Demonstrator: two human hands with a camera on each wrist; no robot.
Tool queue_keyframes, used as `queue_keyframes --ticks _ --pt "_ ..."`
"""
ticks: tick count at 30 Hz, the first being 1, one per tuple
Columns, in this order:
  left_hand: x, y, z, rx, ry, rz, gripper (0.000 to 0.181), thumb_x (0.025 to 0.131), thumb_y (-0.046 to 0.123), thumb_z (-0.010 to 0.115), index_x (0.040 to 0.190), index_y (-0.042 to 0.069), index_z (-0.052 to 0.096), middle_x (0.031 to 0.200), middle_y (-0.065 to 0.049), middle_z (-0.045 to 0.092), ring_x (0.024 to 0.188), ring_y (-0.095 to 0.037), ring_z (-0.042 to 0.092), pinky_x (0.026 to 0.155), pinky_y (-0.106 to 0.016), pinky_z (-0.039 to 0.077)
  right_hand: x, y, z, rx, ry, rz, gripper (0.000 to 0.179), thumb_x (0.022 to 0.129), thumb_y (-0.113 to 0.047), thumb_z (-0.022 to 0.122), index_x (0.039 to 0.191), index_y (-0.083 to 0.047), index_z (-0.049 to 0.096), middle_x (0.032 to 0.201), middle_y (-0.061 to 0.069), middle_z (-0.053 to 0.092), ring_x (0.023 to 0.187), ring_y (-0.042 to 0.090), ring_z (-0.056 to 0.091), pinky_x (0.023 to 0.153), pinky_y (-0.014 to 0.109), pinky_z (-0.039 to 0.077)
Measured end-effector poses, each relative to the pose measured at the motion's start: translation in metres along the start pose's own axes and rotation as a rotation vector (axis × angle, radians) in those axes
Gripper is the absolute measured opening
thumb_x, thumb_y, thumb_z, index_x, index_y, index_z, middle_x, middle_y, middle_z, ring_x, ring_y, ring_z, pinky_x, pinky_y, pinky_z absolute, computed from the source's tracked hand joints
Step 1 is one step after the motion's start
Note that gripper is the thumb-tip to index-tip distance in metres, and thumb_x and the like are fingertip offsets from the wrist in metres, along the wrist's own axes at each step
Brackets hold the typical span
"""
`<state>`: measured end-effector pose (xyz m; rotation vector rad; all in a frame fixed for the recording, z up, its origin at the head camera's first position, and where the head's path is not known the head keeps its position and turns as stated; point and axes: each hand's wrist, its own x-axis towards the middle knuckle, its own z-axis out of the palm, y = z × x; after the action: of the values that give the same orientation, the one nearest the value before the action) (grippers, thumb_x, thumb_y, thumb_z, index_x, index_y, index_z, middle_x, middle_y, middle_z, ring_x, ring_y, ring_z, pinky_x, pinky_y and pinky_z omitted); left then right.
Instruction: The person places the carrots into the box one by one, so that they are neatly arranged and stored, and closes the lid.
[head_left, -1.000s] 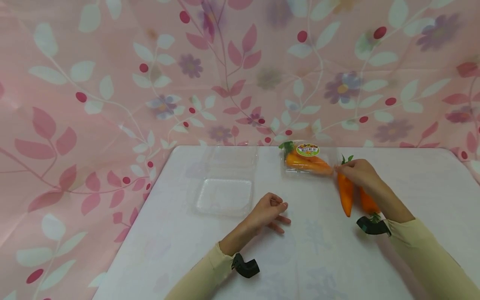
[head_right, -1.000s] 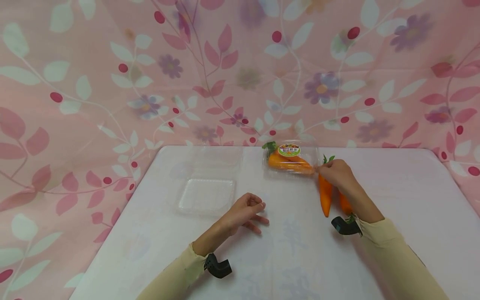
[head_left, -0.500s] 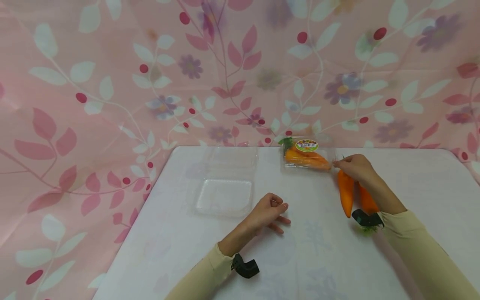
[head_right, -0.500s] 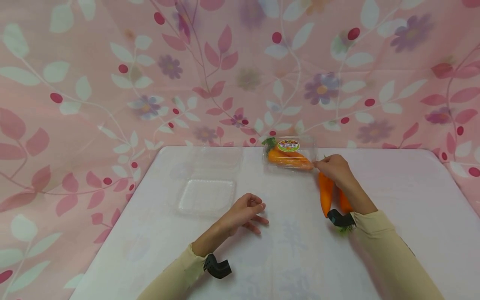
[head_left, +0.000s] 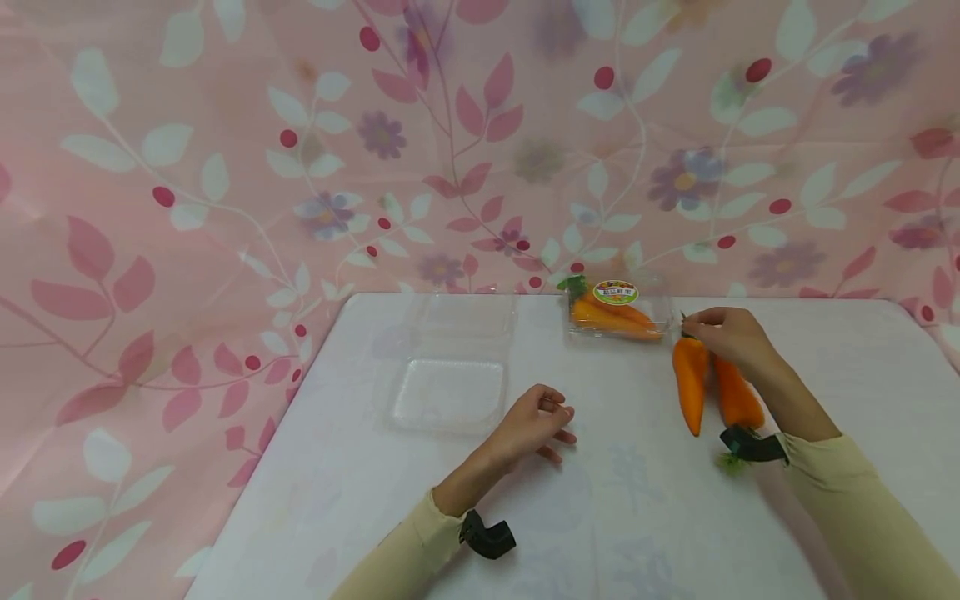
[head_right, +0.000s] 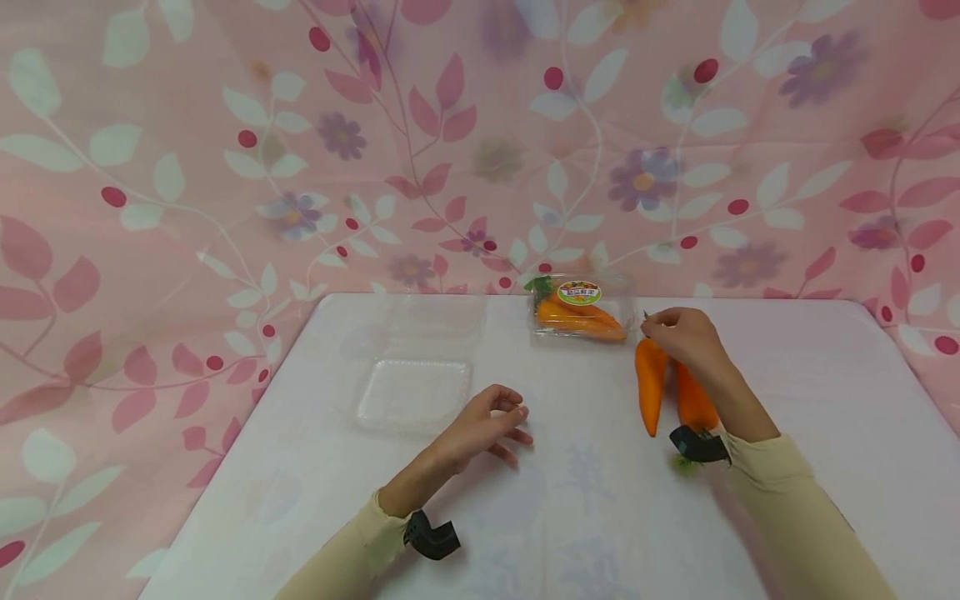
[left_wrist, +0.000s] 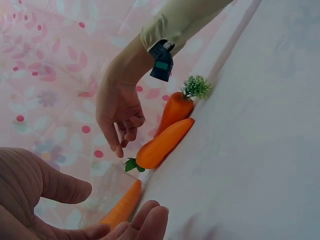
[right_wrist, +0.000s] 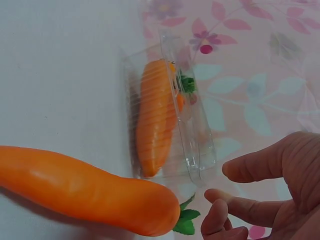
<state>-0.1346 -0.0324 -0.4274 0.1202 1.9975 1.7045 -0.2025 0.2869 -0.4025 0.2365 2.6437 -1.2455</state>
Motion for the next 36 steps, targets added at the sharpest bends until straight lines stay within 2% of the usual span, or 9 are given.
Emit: queue_keyframes --ticks 7,13,19,23,29,36 --pt "-0.003 0.010 -0.011 0.074 -0.010 0.087 0.037 0.100 0.020 0.059 0.129 -0.002 0.050 0.109 -0.010 0.058 0.094 -0.031 0.070 0.066 -0.036 0.059 -0.010 0.001 0.000 -0.062 -0.008 -0.054 0.060 0.100 -0.040 0.051 0.134 0.009 0.049 0.140 0.035 0.038 0.122 0.052 0.037 0.101 0.067 0.032" --pt "-0.011 0.019 -0.028 0.106 -0.002 0.141 0.038 0.101 0.020 0.057 0.133 0.000 0.050 0.115 -0.014 0.059 0.101 -0.037 0.067 0.071 -0.037 0.059 -0.016 0.002 0.005 -0.107 -0.019 -0.090 0.053 0.101 -0.036 0.054 0.132 0.007 0.055 0.136 0.033 0.044 0.112 0.048 0.048 0.090 0.060 0.045" --pt "-0.014 0.024 -0.052 0.125 0.024 0.192 0.041 0.101 0.019 0.058 0.136 -0.001 0.049 0.123 -0.022 0.057 0.102 -0.036 0.066 0.075 -0.040 0.059 -0.024 -0.001 0.007 -0.121 -0.028 -0.103 0.052 0.100 -0.035 0.055 0.132 0.006 0.056 0.138 0.034 0.042 0.116 0.052 0.044 0.092 0.064 0.043" --pt "-0.015 0.027 -0.069 0.117 0.070 0.198 0.041 0.100 0.019 0.060 0.136 0.000 0.051 0.120 -0.019 0.059 0.102 -0.036 0.066 0.075 -0.040 0.059 -0.027 0.002 0.008 -0.146 -0.025 -0.133 0.049 0.100 -0.034 0.056 0.129 0.006 0.058 0.138 0.035 0.042 0.117 0.052 0.041 0.093 0.067 0.039" --pt "-0.016 0.025 -0.097 0.111 0.131 0.201 0.040 0.099 0.016 0.061 0.136 0.002 0.052 0.120 -0.019 0.060 0.106 -0.041 0.064 0.076 -0.041 0.058 -0.032 0.005 0.009 -0.154 -0.020 -0.174 0.046 0.100 -0.030 0.058 0.128 0.006 0.060 0.135 0.036 0.044 0.113 0.050 0.044 0.089 0.064 0.043" --pt "-0.020 0.019 -0.128 0.185 0.189 0.270 0.040 0.100 0.016 0.060 0.136 0.000 0.053 0.120 -0.021 0.060 0.105 -0.040 0.064 0.078 -0.043 0.058 -0.035 0.008 0.008 -0.161 -0.027 -0.190 0.048 0.100 -0.032 0.058 0.129 0.006 0.059 0.136 0.037 0.042 0.114 0.050 0.043 0.088 0.064 0.043"
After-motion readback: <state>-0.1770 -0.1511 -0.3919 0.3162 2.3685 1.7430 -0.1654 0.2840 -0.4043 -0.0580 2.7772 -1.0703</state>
